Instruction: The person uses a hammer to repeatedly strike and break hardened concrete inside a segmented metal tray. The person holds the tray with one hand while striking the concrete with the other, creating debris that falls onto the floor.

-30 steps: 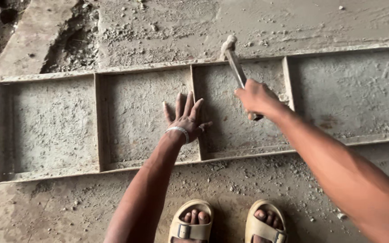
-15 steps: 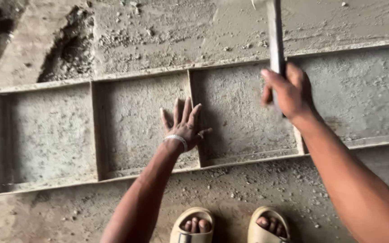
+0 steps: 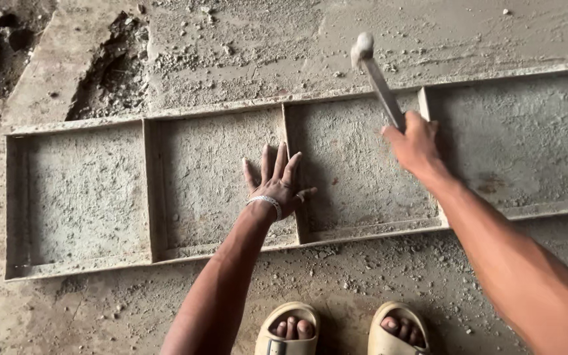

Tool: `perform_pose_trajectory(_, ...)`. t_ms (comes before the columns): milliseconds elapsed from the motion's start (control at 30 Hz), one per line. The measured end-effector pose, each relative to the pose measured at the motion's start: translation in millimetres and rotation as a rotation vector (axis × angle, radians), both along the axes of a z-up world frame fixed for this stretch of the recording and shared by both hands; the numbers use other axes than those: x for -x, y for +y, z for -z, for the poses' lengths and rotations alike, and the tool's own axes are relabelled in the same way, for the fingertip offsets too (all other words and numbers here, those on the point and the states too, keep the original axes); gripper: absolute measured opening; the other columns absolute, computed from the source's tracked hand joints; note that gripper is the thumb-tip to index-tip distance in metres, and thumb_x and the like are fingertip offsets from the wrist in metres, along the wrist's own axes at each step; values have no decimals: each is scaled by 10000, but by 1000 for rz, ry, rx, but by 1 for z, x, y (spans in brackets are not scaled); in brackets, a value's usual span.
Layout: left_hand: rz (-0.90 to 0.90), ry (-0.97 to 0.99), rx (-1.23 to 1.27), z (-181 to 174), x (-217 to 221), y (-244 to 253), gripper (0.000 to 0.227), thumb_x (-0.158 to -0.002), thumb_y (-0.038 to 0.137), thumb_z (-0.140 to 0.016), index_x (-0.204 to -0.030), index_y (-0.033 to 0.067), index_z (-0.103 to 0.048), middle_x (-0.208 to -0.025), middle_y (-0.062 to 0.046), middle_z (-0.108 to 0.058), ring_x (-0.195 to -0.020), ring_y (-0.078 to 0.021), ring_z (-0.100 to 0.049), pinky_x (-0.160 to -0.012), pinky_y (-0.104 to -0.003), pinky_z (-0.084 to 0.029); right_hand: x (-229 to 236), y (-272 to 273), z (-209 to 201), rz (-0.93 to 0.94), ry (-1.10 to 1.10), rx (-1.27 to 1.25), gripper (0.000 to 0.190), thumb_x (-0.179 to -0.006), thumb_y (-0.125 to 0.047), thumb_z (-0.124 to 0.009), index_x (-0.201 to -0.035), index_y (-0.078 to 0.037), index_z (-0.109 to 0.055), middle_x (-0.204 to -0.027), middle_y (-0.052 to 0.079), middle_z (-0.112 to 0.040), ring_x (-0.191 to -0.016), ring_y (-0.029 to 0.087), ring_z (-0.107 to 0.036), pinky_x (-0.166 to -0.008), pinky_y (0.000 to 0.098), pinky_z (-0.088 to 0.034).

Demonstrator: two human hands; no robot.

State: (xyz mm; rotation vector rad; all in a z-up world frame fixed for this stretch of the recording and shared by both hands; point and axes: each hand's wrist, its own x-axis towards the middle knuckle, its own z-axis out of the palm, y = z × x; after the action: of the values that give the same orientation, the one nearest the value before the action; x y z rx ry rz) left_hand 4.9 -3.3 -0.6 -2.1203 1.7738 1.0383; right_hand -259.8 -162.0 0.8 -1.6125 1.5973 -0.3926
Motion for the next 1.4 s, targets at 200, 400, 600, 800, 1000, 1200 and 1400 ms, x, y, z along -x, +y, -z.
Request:
perform_pose_trajectory(200, -7, -3, 4, 3, -1, -3, 969, -861, 777, -460, -1626, 358, -35, -1702, -4, 205, -1527, -266, 286, -1130, -691, 241, -3, 8, 6, -88, -193, 440, 262, -1006, -263, -607, -954, -67, -441, -720, 11, -531, -538, 110, -541, -417, 297, -448)
perform_pose_trajectory(400, 31, -40, 44, 12, 0, -2, 929, -922, 557, -573, -1638, 355, -17, -1702, -46, 214, -1527, -306, 249, -1108, -706, 226, -24, 1, -14, -271, 479, -144, 296, -959, -284, -634, -1001, 8, -603, -568, 84, -550, -440, 195, -542, -395, 365, -418)
perform_pose_trajectory(600, 0, 3, 55, 11, 0, 0, 878, -955, 493, -600, -1629, 336, -59, -1705, -56, 186, -1550, -323, 243, -1134, -715, 219, -33, 5, -36, -230, 345, -242, 313, -939, -274, -636, -1045, 20, -621, -569, 34, -540, -403, 163, -518, -369, 359, -447)
perform_pose_trajectory(800, -7, -5, 72, 9, -1, 1, 890, -935, 462, -610, -1629, 347, -65, -1710, -42, 176, -1546, -304, 233, -1143, -690, 221, -43, 11, -53, 6, -375, -178, 194, -898, -240, -696, -880, -92, -572, -551, -10, -528, -357, 104, -464, -286, 307, -405)
perform_pose_trajectory(1000, 2, -16, 55, 6, -2, 0, 888, -941, 470, -600, -1629, 339, -54, -1707, -46, 196, -1543, -316, 246, -1143, -687, 222, -51, -1, -33, 16, -676, 140, 336, -982, -277, -680, -747, -114, -503, -540, -10, -487, -349, 74, -445, -295, 283, -405)
perform_pose_trajectory(1200, -12, -9, 66, 5, 2, 0, 865, -944, 463, -589, -1624, 339, -69, -1714, -30, 164, -1556, -301, 230, -1146, -700, 211, -25, 23, -10, 13, 17, -338, 239, -908, -257, -691, -894, -58, -559, -519, 1, -486, -372, 138, -464, -311, 313, -397)
perform_pose_trajectory(1400, 3, -6, 119, 10, -3, 4, 861, -940, 492, -587, -1628, 325, -96, -1729, -46, 115, -1564, -322, 189, -1156, -717, 167, -25, 17, -39, -29, -138, -243, 258, -877, -267, -716, -817, -82, -547, -518, -21, -488, -361, 115, -449, -304, 285, -387)
